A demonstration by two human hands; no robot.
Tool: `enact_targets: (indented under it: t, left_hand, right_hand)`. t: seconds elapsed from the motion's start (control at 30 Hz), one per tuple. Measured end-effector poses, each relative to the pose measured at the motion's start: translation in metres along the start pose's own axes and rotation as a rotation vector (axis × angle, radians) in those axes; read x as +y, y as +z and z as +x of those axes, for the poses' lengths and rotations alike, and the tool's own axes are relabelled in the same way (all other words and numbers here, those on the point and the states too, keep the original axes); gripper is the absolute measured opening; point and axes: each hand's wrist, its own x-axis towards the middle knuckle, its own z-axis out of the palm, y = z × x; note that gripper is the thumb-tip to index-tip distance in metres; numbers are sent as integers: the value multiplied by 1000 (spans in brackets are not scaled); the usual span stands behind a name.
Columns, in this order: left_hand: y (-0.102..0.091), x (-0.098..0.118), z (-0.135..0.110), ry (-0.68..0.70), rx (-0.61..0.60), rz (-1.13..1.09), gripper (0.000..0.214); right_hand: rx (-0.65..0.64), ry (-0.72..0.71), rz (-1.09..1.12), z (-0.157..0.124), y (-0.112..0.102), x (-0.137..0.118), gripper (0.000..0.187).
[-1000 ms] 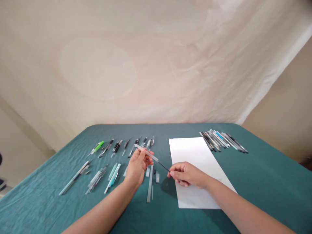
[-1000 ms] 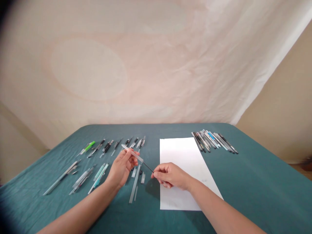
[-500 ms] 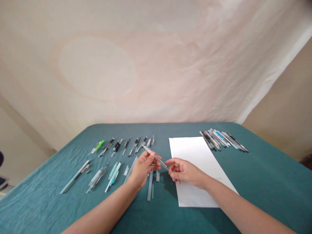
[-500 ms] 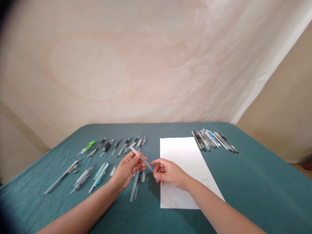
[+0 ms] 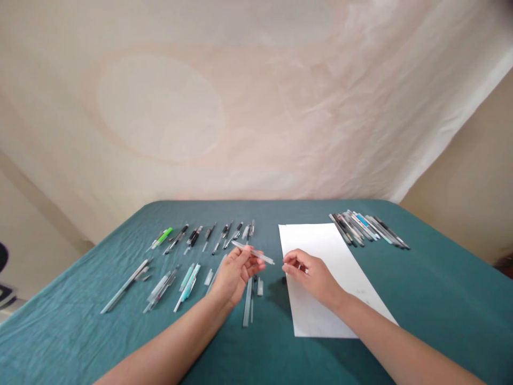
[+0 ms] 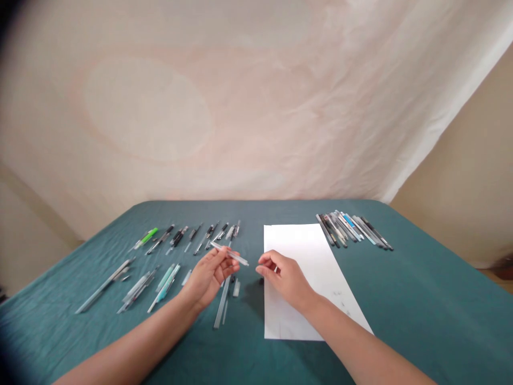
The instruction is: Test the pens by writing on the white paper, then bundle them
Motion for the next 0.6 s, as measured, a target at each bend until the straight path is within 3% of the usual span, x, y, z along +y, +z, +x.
enact_targets:
  t: [0.13, 0.33, 0.43, 0.6]
  left_hand:
    - [-7, 4, 8, 83, 67, -45, 13]
    - [-10, 0, 9, 73, 76, -39, 17]
    - [-8, -2, 8, 60, 76, -28, 18]
    - [-3, -5, 2, 47, 32, 9, 21]
  right_hand:
    - [-78, -27, -228, 2, -4, 7, 13]
    - [-195, -165, -386, -1, 1, 8, 12]
    - [-153, -154, -372, -2, 4, 6, 10]
    - [30, -22, -118, -2, 10, 4, 15]
